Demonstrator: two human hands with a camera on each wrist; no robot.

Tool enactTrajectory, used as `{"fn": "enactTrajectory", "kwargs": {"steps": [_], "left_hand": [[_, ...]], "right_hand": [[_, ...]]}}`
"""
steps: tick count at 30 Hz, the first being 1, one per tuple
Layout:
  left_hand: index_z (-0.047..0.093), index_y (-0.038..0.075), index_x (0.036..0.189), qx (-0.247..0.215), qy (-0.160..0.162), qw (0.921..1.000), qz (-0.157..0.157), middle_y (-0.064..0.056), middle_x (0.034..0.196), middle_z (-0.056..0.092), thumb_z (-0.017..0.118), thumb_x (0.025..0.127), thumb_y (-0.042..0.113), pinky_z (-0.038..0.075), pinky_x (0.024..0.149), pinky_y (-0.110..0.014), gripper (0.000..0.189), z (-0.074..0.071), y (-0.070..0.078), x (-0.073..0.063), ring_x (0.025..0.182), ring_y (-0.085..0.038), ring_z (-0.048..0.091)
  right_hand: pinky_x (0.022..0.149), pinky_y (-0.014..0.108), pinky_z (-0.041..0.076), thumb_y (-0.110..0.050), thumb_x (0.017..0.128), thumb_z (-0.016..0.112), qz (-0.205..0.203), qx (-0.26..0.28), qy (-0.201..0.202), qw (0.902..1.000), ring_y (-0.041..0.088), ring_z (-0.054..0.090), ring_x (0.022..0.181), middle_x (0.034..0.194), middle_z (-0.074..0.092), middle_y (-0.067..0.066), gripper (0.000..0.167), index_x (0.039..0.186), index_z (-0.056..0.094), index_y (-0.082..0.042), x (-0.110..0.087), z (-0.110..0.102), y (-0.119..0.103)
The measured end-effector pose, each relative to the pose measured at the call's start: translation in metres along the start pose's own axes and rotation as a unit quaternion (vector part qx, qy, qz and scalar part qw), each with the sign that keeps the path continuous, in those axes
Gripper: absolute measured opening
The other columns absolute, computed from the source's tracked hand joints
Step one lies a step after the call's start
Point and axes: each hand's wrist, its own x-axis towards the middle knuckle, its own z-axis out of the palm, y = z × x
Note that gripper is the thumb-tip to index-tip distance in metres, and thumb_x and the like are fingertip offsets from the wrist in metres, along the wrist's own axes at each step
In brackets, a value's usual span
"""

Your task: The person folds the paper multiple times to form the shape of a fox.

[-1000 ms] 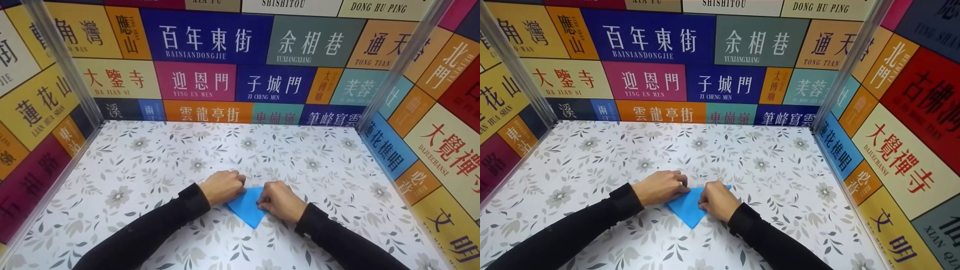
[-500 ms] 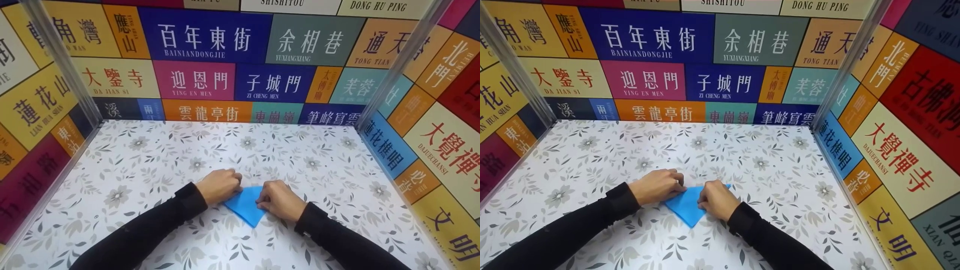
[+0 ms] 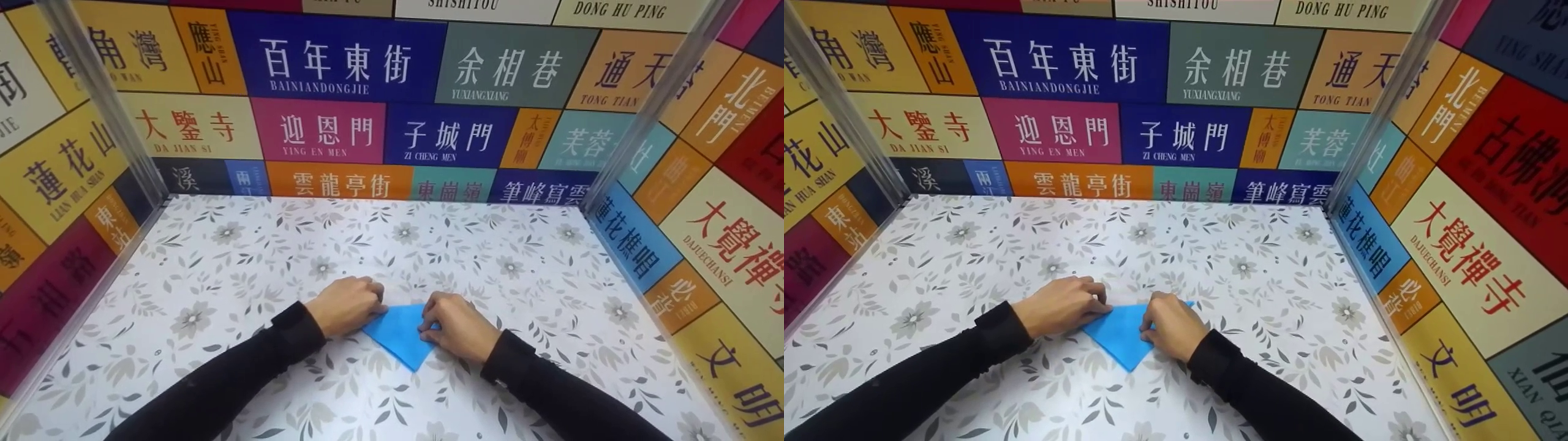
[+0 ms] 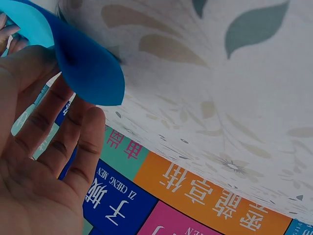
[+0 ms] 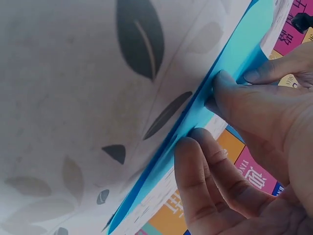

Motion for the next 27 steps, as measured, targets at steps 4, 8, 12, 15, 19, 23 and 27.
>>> {"fn": "enactTrajectory", "kwargs": {"steps": [4,8,12,15,19,23,27], "left_hand": [[0.093,0.024,0.121,0.003,0.0,1.0,-0.001,-0.002,0.11,0.082,0.082,0.106,0.018,0.064,0.075,-0.04,0.019,0.001,-0.001,-0.006,0.091,-0.026,0.075],[0.094,0.025,0.119,0.007,0.002,1.0,0.003,-0.002,0.108,0.08,0.082,0.106,0.017,0.063,0.074,-0.039,0.02,0.001,-0.002,-0.008,0.09,-0.025,0.074],[0.094,0.025,0.117,0.012,0.003,0.9999,0.006,-0.001,0.109,0.079,0.081,0.106,0.018,0.063,0.074,-0.04,0.018,0.0,-0.001,-0.006,0.09,-0.026,0.074],[0.094,0.026,0.117,0.018,-0.001,0.9998,0.001,-0.002,0.11,0.08,0.081,0.106,0.019,0.063,0.074,-0.04,0.018,0.0,-0.002,-0.008,0.09,-0.026,0.073],[0.094,0.026,0.117,0.026,-0.001,0.9996,-0.012,-0.003,0.109,0.083,0.082,0.106,0.019,0.062,0.074,-0.04,0.018,-0.001,-0.005,-0.014,0.088,-0.026,0.073],[0.093,0.025,0.121,0.019,-0.001,0.9996,-0.022,-0.004,0.11,0.084,0.083,0.105,0.018,0.063,0.076,-0.04,0.02,0.0,-0.007,-0.019,0.089,-0.026,0.073],[0.093,0.025,0.12,0.018,-0.005,0.9995,-0.026,-0.004,0.111,0.084,0.083,0.105,0.017,0.064,0.077,-0.04,0.02,0.0,-0.006,-0.019,0.09,-0.026,0.073]], "right_hand": [[0.094,0.042,0.07,-0.004,0.093,0.096,-0.004,0.004,-0.001,1.0,0.027,0.08,0.103,0.11,0.082,0.012,0.006,0.096,0.093,-0.008,-0.001,0.002,0.0],[0.093,0.043,0.071,-0.003,0.091,0.097,-0.021,0.006,0.013,0.9997,0.028,0.081,0.103,0.11,0.083,0.014,0.008,0.097,0.093,-0.007,-0.002,0.001,0.002],[0.09,0.042,0.071,-0.001,0.088,0.098,-0.034,0.008,0.028,0.999,0.028,0.082,0.099,0.106,0.084,0.013,0.011,0.095,0.093,-0.007,-0.003,-0.001,0.005],[0.088,0.039,0.071,-0.002,0.088,0.099,-0.028,0.006,0.023,0.9993,0.026,0.082,0.096,0.102,0.084,0.01,0.011,0.095,0.093,-0.008,-0.002,-0.002,0.006],[0.086,0.036,0.071,-0.003,0.089,0.099,-0.02,0.0,0.015,0.9997,0.023,0.082,0.093,0.098,0.084,0.006,0.01,0.095,0.093,-0.009,0.0,-0.001,0.005],[0.085,0.037,0.071,-0.002,0.089,0.098,-0.022,-0.003,0.015,0.9996,0.022,0.082,0.091,0.096,0.085,0.005,0.011,0.095,0.093,-0.009,0.0,-0.001,0.004],[0.085,0.038,0.071,-0.001,0.089,0.098,-0.023,-0.003,0.016,0.9996,0.024,0.083,0.09,0.095,0.086,0.006,0.011,0.096,0.093,-0.009,-0.001,0.0,0.004]]}}
